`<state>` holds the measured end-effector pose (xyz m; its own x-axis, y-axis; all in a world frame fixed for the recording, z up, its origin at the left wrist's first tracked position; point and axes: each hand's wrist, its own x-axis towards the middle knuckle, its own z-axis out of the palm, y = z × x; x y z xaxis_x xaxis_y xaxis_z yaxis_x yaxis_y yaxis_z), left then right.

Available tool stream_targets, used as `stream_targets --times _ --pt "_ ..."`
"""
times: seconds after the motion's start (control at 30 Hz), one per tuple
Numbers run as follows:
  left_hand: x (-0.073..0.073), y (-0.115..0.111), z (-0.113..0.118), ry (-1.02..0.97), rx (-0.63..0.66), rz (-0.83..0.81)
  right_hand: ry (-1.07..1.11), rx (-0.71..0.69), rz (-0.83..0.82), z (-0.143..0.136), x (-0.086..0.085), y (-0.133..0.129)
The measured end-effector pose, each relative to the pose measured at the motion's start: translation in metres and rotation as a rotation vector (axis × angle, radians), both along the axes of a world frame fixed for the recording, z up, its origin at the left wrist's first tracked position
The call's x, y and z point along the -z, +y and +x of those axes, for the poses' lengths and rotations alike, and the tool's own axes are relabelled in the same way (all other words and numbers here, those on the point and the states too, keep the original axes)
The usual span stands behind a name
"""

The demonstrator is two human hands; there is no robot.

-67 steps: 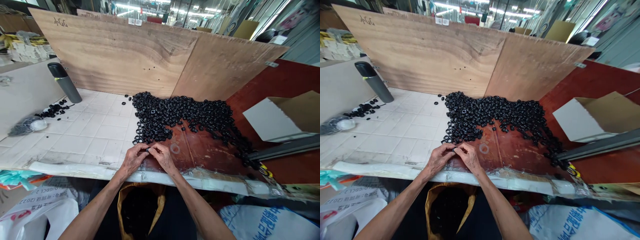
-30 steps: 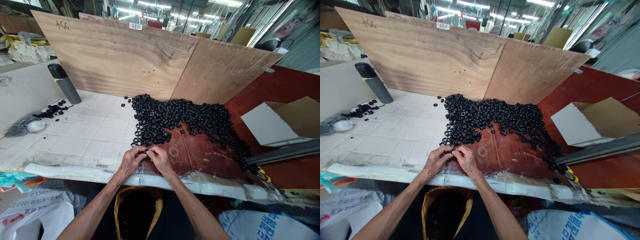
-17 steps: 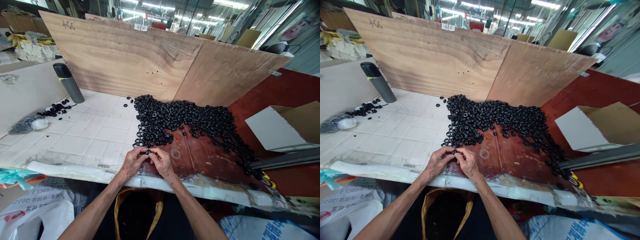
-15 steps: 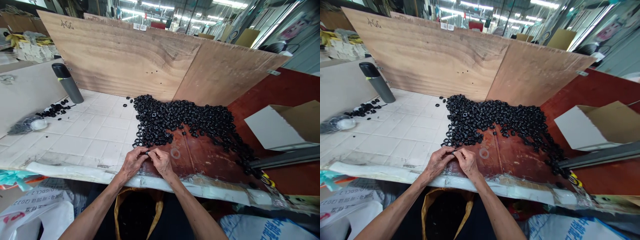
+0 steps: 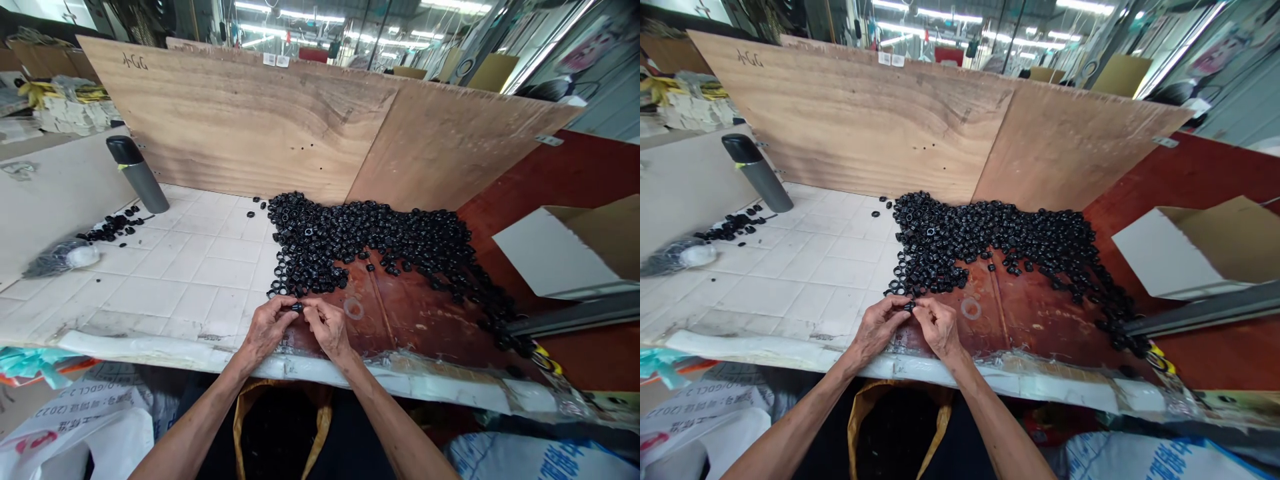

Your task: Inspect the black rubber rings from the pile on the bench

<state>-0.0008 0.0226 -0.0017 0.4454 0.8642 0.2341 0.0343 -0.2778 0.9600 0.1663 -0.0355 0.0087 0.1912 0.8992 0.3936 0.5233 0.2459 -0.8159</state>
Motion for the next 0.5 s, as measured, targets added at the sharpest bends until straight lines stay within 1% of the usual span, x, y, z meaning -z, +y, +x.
stream_targets --times 0.1,0.23,0.37,0.43,0.5 --pt "-0.0017 -0.0003 0.0003 0.005 -0.008 -0.057 -0.035 -0.047 0.029 -0.0006 -0.0021 -0.0007" --pt "-0.0018 0.0000 -0.0001 -0.013 0.000 -0.099 0.001 -0.023 0.079 0.0001 -0.0010 -0.0005" --pt "-0.0003 0.0010 -0.0005 -0.014 0.010 -0.090 -0.015 -0.017 0.037 0.0020 0.0007 -0.0009" --pt "-0.0001 0.0013 -0.0005 -0.017 0.038 -0.071 0.039 -0.022 0.030 0.0020 -0.0011 -0.0018" --pt "-0.0014 0.0005 -0.0011 -0.016 0.063 -0.059 0.083 -0.057 0.041 0.0001 -0.0046 -0.0030"
